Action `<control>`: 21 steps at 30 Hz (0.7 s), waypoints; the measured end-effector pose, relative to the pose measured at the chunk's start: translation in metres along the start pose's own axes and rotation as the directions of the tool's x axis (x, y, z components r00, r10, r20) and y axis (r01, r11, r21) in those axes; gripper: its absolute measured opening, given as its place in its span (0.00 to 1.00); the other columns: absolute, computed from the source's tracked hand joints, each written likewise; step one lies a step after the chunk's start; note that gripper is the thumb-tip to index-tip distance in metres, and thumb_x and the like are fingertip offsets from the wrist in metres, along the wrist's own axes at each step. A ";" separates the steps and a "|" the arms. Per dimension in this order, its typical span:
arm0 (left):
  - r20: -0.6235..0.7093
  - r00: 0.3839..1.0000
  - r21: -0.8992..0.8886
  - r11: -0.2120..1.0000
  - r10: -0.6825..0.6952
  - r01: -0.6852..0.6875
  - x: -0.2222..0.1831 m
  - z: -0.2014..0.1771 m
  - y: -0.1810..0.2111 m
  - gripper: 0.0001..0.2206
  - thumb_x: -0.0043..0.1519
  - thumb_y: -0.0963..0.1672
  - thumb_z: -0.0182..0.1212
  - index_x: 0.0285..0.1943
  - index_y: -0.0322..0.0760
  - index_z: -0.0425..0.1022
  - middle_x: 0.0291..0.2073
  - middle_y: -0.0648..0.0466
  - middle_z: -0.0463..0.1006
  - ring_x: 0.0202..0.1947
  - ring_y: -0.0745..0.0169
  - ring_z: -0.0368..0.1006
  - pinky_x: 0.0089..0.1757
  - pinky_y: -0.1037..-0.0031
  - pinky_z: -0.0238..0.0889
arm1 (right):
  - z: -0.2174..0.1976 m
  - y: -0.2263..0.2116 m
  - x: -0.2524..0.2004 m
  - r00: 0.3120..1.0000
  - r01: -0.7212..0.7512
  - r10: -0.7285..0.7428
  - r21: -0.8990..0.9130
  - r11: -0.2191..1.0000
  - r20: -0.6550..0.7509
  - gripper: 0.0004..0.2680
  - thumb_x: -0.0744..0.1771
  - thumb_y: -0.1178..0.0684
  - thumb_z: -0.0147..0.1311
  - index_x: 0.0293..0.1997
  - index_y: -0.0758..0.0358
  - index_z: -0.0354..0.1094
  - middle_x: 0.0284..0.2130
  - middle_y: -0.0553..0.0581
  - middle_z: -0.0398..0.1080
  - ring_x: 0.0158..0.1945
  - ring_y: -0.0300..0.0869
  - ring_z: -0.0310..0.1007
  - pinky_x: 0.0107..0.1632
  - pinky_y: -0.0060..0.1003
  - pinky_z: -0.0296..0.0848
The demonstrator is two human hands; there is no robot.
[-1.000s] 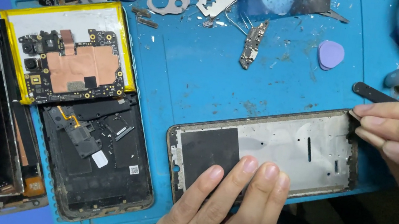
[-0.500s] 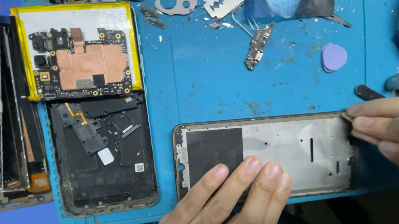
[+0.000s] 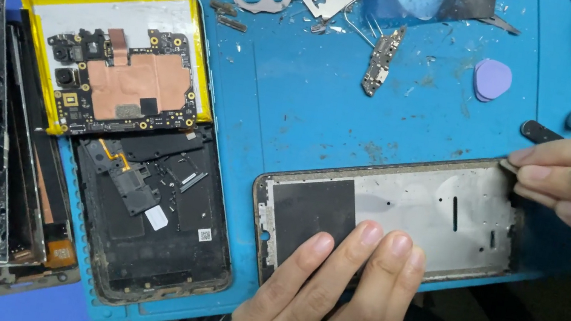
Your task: The person pries the screen assembly off a phone frame on a repair workbench, working a thin blade and pry tool around the edge of the display while holding the frame steady, then continues separating the screen from the housing by hand.
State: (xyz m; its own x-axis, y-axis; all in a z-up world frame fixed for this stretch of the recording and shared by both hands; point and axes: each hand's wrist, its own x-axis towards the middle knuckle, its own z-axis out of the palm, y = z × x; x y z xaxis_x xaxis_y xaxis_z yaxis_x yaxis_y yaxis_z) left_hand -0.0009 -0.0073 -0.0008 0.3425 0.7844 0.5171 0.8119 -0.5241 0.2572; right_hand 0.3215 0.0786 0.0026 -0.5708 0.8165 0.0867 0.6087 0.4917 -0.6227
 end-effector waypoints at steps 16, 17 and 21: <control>-0.011 1.000 -0.036 0.999 -0.008 0.007 -0.001 0.004 -0.001 0.10 0.70 0.45 0.73 0.58 0.55 0.84 0.57 0.70 0.83 0.62 0.75 0.76 0.63 0.77 0.61 | -0.008 -0.002 0.045 0.960 0.262 -0.256 -0.045 0.964 0.115 0.08 0.62 0.63 0.55 0.25 0.55 0.61 0.36 0.47 0.78 0.50 0.42 0.86 0.51 0.30 0.89; -0.057 0.998 -0.001 1.000 0.001 -0.001 -0.002 0.007 -0.001 0.09 0.71 0.46 0.73 0.58 0.56 0.83 0.56 0.72 0.82 0.61 0.77 0.77 0.62 0.78 0.61 | -0.008 0.027 0.033 0.895 -0.443 0.435 0.090 0.892 0.097 0.04 0.66 0.69 0.49 0.40 0.71 0.66 0.42 0.64 0.78 0.51 0.52 0.82 0.56 0.38 0.80; -0.107 0.994 0.037 0.999 0.006 -0.002 0.000 0.007 -0.002 0.08 0.71 0.46 0.71 0.57 0.57 0.84 0.55 0.72 0.83 0.59 0.78 0.79 0.60 0.80 0.63 | 0.005 -0.054 0.067 0.975 0.213 -0.208 -0.057 0.975 0.078 0.07 0.62 0.62 0.55 0.23 0.57 0.62 0.36 0.50 0.78 0.49 0.41 0.86 0.48 0.29 0.88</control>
State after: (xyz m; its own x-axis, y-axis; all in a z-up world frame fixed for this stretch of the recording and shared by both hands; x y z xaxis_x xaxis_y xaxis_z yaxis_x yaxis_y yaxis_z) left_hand 0.0002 -0.0040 -0.0071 0.2948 0.7410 0.6034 0.8280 -0.5133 0.2258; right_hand 0.2471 0.1055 0.0379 -0.7264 0.6700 0.1530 0.5038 0.6705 -0.5445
